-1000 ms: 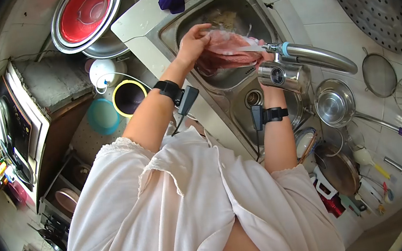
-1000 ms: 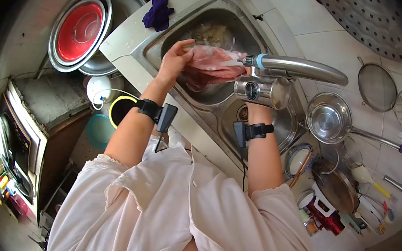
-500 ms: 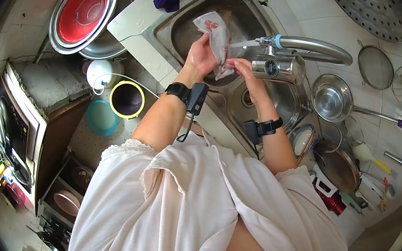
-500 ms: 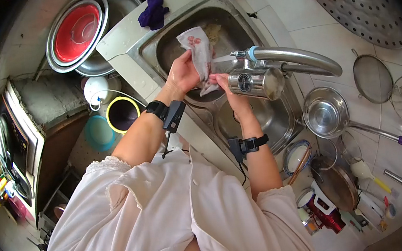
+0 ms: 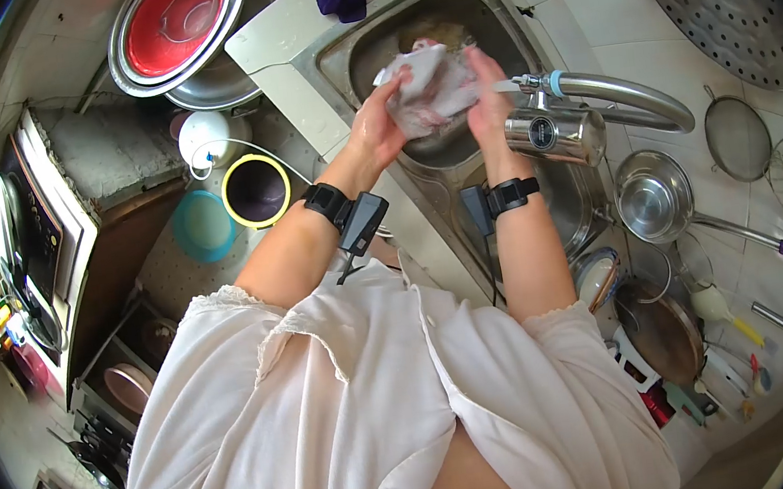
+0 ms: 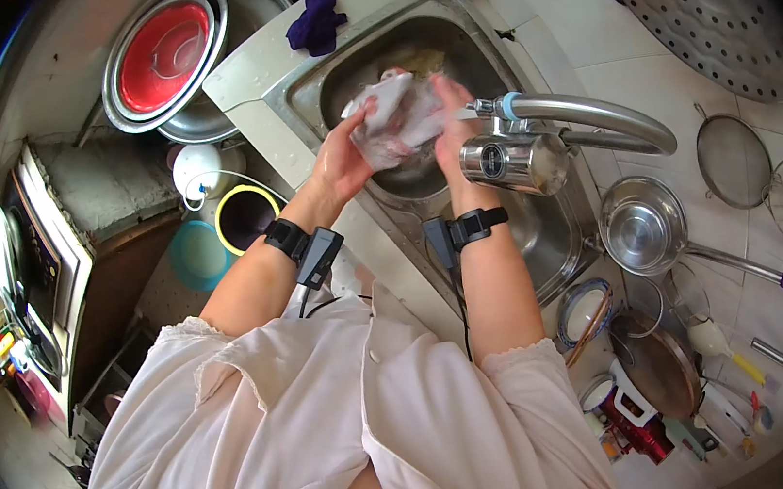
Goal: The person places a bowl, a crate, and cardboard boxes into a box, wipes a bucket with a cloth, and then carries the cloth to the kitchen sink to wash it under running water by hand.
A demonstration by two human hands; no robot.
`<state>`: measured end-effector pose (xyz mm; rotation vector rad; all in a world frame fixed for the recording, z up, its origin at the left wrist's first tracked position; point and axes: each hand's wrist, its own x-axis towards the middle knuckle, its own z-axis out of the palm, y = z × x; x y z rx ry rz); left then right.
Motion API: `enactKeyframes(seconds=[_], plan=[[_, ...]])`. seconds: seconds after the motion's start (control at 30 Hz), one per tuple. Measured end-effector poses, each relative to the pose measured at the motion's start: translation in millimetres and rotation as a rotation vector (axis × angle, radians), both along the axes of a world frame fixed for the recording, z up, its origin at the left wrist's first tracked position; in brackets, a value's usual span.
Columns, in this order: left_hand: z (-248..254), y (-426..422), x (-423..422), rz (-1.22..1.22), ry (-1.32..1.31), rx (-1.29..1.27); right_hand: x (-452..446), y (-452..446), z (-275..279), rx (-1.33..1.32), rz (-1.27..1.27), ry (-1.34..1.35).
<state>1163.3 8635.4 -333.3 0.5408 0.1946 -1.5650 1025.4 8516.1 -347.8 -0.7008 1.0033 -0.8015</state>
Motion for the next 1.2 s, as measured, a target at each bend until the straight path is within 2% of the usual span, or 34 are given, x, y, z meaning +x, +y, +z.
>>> enactKeyframes(seconds=[0.07,0.1,0.13,0.2,0.23,0.27,0.3,0.33,0.37,0.4,0.43,0.47,0.53,0.57,0.63,0.67,0.73,0.77,0.8,0.83,0.87,0.9,0.93,0.97,1.0,1.07,1.13,1.2], plan=[[-41,4,0,-0.116,0.13,0.017,2,-6,6,-0.143,-0.083,0.151],[-26,1,-6,-0.175,0.067,0.062,4,-2,2,-0.152,-0.078,0.258],[-31,-6,-13,-0.217,0.051,0.062,10,9,10,-0.153,-0.071,0.264],[-50,-29,-18,-0.251,0.21,0.097,24,38,24,-0.231,0.129,0.381],[-78,-35,-15,-0.25,0.215,0.094,31,49,19,-0.285,0.182,0.383],[-112,-41,-13,-0.322,0.167,-0.08,37,64,23,-0.537,0.238,0.485],[-116,-43,-18,-0.366,0.148,-0.166,37,69,23,-0.621,0.269,0.565],[-104,-45,-20,-0.405,0.127,-0.253,34,71,21,-0.701,0.295,0.645],[-88,-51,-34,-0.303,-0.041,0.004,28,64,18,-0.696,0.287,0.65],[-52,-56,-37,-0.192,-0.217,0.256,19,45,5,-0.798,0.205,0.845],[-11,-54,-36,-0.23,-0.236,0.345,9,29,-9,-0.888,0.12,1.043],[-19,-53,-43,-0.237,-0.238,0.35,0,16,-22,-0.704,-0.015,1.0],[-43,-52,-53,-0.162,-0.221,0.193,-36,-8,-87,-0.478,-0.003,0.824],[-26,-50,-50,-0.173,-0.197,0.187,-38,-4,-86,-0.474,-0.004,0.825],[-22,-47,-48,-0.251,-0.192,0.153,-38,4,-67,0.266,-0.06,0.213],[-21,-46,-45,-0.334,-0.188,0.12,-37,7,-53,0.267,-0.061,0.212],[-34,-44,-35,-0.332,-0.247,0.11,-23,12,-8,0.408,-0.043,0.016],[-41,-42,-32,-0.328,-0.305,0.097,-26,2,-32,0.398,-0.068,-0.082],[-36,-41,-26,-0.33,-0.306,0.098,-20,6,-28,0.4,-0.07,-0.083],[-29,-43,-18,-0.368,-0.28,0.336,-7,12,-22,0.059,-0.017,0.177],[-35,-45,-15,-0.374,-0.187,0.372,3,15,-15,-0.285,0.037,0.432],[-44,-47,-12,-0.377,-0.094,0.411,3,14,-23,-0.537,0.224,0.711],[-53,-49,-9,-0.379,-0.003,0.454,12,31,-8,-0.753,0.314,1.055],[-93,-60,-19,-0.22,0.065,0.287,17,43,1,-0.865,0.329,1.1],[-88,-68,-20,-0.06,0.134,0.116,20,49,6,-0.983,0.343,1.145],[-78,-74,-28,-0.046,0.188,0.141,20,47,4,-0.962,0.298,1.181],[-62,-79,-35,-0.009,-0.028,0.316,20,37,-13,-0.632,0.059,1.117],[-54,-79,-44,0.075,-0.046,0.379,20,31,-13,-0.53,0.046,1.066]])
